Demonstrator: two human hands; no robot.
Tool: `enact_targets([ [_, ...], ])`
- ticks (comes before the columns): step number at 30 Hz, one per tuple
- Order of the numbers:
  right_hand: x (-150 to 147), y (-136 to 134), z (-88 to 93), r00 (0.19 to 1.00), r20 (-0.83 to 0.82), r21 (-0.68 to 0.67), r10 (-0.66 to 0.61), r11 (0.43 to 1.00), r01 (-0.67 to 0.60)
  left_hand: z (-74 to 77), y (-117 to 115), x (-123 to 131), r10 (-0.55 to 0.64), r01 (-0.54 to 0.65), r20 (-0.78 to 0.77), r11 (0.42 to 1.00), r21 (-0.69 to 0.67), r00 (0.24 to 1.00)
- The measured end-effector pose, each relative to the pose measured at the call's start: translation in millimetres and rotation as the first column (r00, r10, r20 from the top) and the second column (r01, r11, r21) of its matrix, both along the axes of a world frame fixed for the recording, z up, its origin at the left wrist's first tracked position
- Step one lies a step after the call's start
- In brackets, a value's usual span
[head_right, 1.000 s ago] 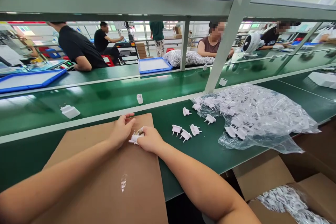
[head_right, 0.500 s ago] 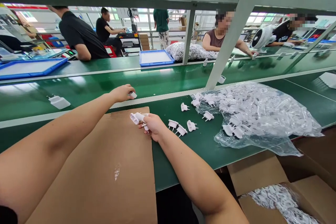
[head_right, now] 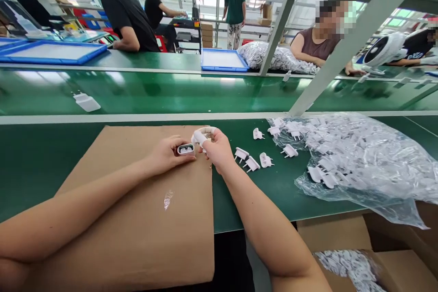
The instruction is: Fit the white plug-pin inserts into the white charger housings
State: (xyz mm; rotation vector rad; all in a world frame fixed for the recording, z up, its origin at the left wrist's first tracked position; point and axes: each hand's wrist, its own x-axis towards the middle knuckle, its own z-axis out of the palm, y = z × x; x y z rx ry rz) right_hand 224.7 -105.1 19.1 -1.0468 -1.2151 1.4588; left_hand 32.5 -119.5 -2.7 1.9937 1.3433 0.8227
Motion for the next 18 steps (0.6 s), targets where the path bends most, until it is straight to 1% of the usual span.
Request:
enact_targets([
  [3, 0.3, -2.9, -0.9, 0.984, 0.156, 0.174, -0.086, 0.983, 0.058, -10.5, -3.2, -0.2, 0.051, -0.046, 0.174, 0.998, -0.036, 0.983],
  [5, 1.4, -4.7, 0.4, 0.964, 0.233, 0.226, -0.127, 0.971, 0.074, -13.8, -2.6, -3.2, 0.038, -0.028, 0.223, 0.999, -0.046, 0.974],
  [7, 2.6, -6.3, 2.7, 0.957, 0.268, 0.206, -0.108, 0.977, 0.053, -14.7, -1.7, -6.5, 0.006, 0.000, 0.236, 1.000, -0.023, 0.972],
  [12, 3.5, -7.5, 7.8, 0.979, 0.200, 0.051, 0.025, 0.998, -0.036, -13.1, 0.1, -8.9, -0.033, 0.029, 0.243, 0.999, 0.020, 0.969],
  [16, 3.0, -6.5, 7.8, 0.977, 0.203, -0.042, 0.058, 0.998, -0.051, -10.3, -0.2, -8.2, -0.052, 0.053, 0.275, 0.999, 0.003, 0.960],
  [18, 3.0, -6.7, 6.0, 0.971, 0.229, -0.037, 0.062, 0.998, -0.055, -9.4, -0.6, -8.1, -0.072, 0.075, 0.291, 0.997, 0.000, 0.954],
])
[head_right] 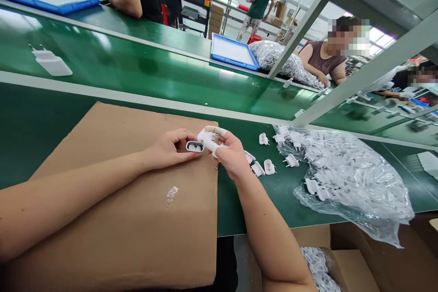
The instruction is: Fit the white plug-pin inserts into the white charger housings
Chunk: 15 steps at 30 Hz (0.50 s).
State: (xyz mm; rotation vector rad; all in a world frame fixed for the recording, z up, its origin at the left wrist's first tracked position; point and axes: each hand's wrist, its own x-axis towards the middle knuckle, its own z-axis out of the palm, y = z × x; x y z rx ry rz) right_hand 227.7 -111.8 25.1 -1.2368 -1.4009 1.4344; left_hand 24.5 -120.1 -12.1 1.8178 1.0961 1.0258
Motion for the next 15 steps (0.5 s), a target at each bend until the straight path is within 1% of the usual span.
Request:
enact_targets([
  [1, -0.1, -0.6, -1.3, 0.999, 0.035, 0.043, -0.014, 0.999, 0.013, 0.1, -0.1, 0.1, -0.008, 0.008, 0.008, 1.000, 0.000, 1.000],
  [2, -0.3, -1.5, -2.9, 0.995, 0.091, 0.120, -0.038, 0.992, 0.027, 0.1, 0.0, 0.4, -0.013, 0.013, 0.019, 1.000, -0.004, 1.000],
  [3, -0.8, -2.8, -4.4, 0.985, 0.157, 0.230, -0.074, 0.973, 0.037, -0.3, 0.2, 0.7, -0.018, 0.018, 0.032, 1.000, -0.015, 0.999],
  [4, -1.7, -4.4, -5.9, 0.967, 0.224, 0.352, -0.120, 0.936, 0.035, -0.7, 0.6, 1.0, -0.021, 0.023, 0.049, 0.999, -0.030, 0.999],
  [5, -3.0, -6.1, -7.3, 0.945, 0.281, 0.464, -0.167, 0.886, 0.019, -1.3, 1.1, 1.4, -0.028, 0.032, 0.067, 0.998, -0.049, 0.997],
  [6, -4.6, -7.8, -8.5, 0.923, 0.324, 0.551, -0.207, 0.834, -0.006, -1.9, 1.5, 1.8, -0.036, 0.042, 0.087, 0.997, -0.067, 0.996],
  [7, -6.6, -9.3, -9.6, 0.905, 0.353, 0.609, -0.236, 0.792, -0.031, -2.5, 2.0, 2.1, -0.047, 0.055, 0.104, 0.995, -0.081, 0.993],
  [8, -8.7, -10.6, -10.5, 0.892, 0.373, 0.642, -0.257, 0.765, -0.048, -3.0, 2.3, 2.3, -0.057, 0.068, 0.117, 0.994, -0.087, 0.991],
  [9, -10.9, -11.4, -11.2, 0.881, 0.388, 0.659, -0.270, 0.750, -0.060, -3.5, 2.6, 2.4, -0.064, 0.075, 0.125, 0.993, -0.089, 0.990],
  [11, -14.3, -12.0, -12.4, 0.863, 0.438, 0.653, -0.253, 0.749, -0.112, -4.1, 3.0, 2.3, -0.061, 0.074, 0.135, 0.993, -0.094, 0.989],
  [15, -16.0, -11.3, -13.1, 0.836, 0.523, 0.605, -0.167, 0.763, -0.227, -5.1, 3.4, 1.5, -0.062, 0.075, 0.141, 0.993, -0.089, 0.988],
])
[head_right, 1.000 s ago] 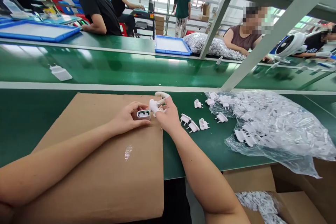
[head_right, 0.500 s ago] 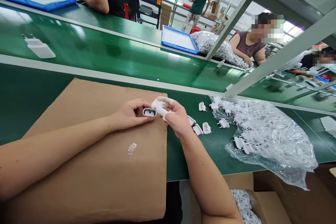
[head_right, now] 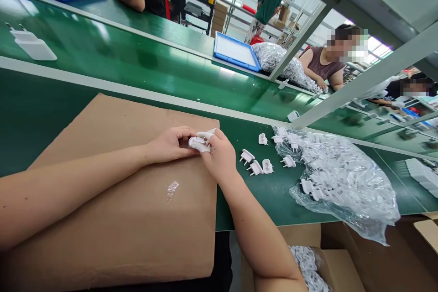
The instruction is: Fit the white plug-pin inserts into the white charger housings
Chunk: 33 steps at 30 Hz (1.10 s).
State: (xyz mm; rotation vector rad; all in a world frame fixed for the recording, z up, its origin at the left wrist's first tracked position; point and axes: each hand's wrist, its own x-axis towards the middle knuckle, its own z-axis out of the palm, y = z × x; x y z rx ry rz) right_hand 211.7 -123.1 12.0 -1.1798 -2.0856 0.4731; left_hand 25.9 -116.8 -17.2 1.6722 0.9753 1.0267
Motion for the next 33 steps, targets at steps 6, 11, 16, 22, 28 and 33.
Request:
enact_targets([
  [6, 0.8, 1.9, -0.6, 1.000, -0.012, 0.101, 0.023, 0.995, -0.021, 0.7, 0.2, -2.0, -0.002, 0.007, -0.081, 0.998, 0.064, 0.997],
  [11, 1.4, 4.2, -2.6, 0.999, 0.036, 0.078, 0.034, 0.996, -0.036, 0.4, 0.0, -2.8, 0.002, 0.007, -0.101, 0.996, 0.093, 0.995],
  [16, 2.8, 5.2, -1.4, 0.993, 0.112, 0.107, 0.027, 0.993, -0.039, -3.2, -1.2, -3.4, 0.025, -0.001, -0.126, 0.982, 0.189, 0.992],
  [22, 3.1, 7.1, -4.0, 0.985, 0.170, 0.159, -0.015, 0.987, -0.012, -7.2, -3.4, -3.7, 0.192, 0.032, -0.372, 0.854, 0.519, 0.908],
  [28, 3.8, 9.6, -7.1, 0.992, 0.126, 0.143, -0.031, 0.990, 0.012, -4.8, -6.5, -1.8, 0.346, 0.076, -0.554, 0.795, 0.602, 0.757],
  [33, -1.3, 8.8, -12.7, 0.999, 0.016, 0.075, -0.035, 0.997, 0.033, -1.8, -7.8, -1.4, 0.429, 0.124, -0.639, 0.762, 0.636, 0.639],
])
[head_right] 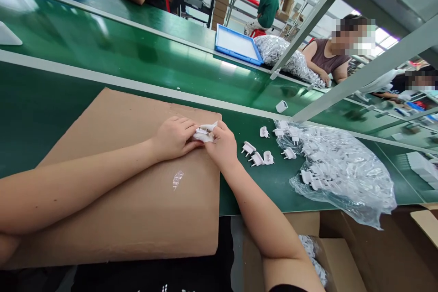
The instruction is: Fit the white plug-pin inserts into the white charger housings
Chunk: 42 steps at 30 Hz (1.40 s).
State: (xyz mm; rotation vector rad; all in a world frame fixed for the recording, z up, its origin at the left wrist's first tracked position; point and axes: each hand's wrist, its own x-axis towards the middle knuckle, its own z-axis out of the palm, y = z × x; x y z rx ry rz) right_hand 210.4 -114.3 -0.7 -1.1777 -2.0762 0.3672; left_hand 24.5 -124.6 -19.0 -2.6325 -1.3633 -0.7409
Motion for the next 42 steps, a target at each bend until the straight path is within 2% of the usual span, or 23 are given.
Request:
enact_targets([
  [4, -0.7, -10.6, 0.7, 0.999, 0.028, -0.017, -0.028, 0.999, 0.029, -0.3, -0.1, -0.4, -0.016, 0.015, 0.023, 0.999, 0.042, 1.000],
  [6, 14.0, -18.6, 4.9, 0.994, 0.087, -0.030, -0.058, 0.998, 0.061, 0.4, 0.2, -0.7, -0.025, 0.022, 0.051, 0.998, 0.060, 0.998],
  [8, 43.8, -28.5, 7.9, 0.976, 0.124, 0.028, -0.177, 0.984, 0.175, 1.5, 0.9, -1.3, -0.038, 0.033, 0.083, 0.998, 0.062, 0.996],
  [10, 85.0, -39.6, 5.5, 0.923, 0.110, 0.171, -0.369, 0.922, 0.349, 2.4, 1.9, -2.1, -0.046, 0.040, 0.122, 0.998, 0.055, 0.992],
  [12, 127.7, -49.6, -3.8, 0.831, 0.088, 0.295, -0.550, 0.811, 0.506, 2.5, 3.2, -3.0, -0.055, 0.048, 0.148, 0.998, 0.047, 0.987],
  [14, 160.5, -55.9, -18.1, 0.711, 0.099, 0.303, -0.696, 0.701, 0.645, 2.2, 4.4, -3.5, -0.072, 0.066, 0.159, 0.997, 0.042, 0.985],
  [15, 170.5, -57.0, -25.5, 0.672, 0.135, 0.271, -0.728, 0.680, 0.682, 2.2, 4.8, -3.6, -0.082, 0.077, 0.160, 0.996, 0.040, 0.984],
  [16, 175.8, -56.9, -32.1, 0.663, 0.180, 0.233, -0.727, 0.686, 0.689, 2.2, 5.1, -3.7, -0.091, 0.086, 0.162, 0.996, 0.037, 0.983],
  [18, 173.5, -53.0, -40.8, 0.689, 0.272, 0.172, -0.672, 0.738, 0.652, 2.6, 5.0, -3.9, -0.097, 0.095, 0.166, 0.995, 0.025, 0.981],
  [20, 160.1, -45.0, -41.9, 0.728, 0.338, 0.135, -0.596, 0.796, 0.590, 3.2, 4.5, -4.4, -0.094, 0.094, 0.169, 0.996, 0.007, 0.981],
  [26, 123.0, -9.7, -27.7, 0.835, 0.415, 0.079, -0.361, 0.929, 0.362, 2.8, 4.6, -5.7, -0.099, 0.105, 0.178, 0.994, -0.029, 0.979],
  [30, 114.9, 1.4, -25.5, 0.847, 0.417, 0.079, -0.330, 0.941, 0.328, 3.5, 4.8, -6.1, -0.107, 0.119, 0.187, 0.992, -0.052, 0.976],
  [35, 106.8, -5.6, -18.7, 0.884, 0.381, 0.080, -0.271, 0.962, 0.260, 3.7, 4.6, -7.4, -0.108, 0.128, 0.199, 0.987, -0.092, 0.974],
  [37, 101.1, -6.3, -11.7, 0.925, 0.265, 0.007, -0.273, 0.960, 0.282, 1.9, 5.5, -8.1, -0.099, 0.123, 0.203, 0.987, -0.107, 0.974],
  [39, 93.4, -2.7, -1.9, 0.946, -0.011, -0.188, -0.325, 0.929, 0.317, -0.1, 6.7, -8.8, -0.090, 0.122, 0.231, 0.984, -0.126, 0.969],
  [42, 79.5, 8.6, 15.8, 0.823, -0.367, -0.482, -0.434, 0.845, 0.231, -0.2, 7.7, -9.9, -0.094, 0.130, 0.335, 0.988, -0.084, 0.937],
])
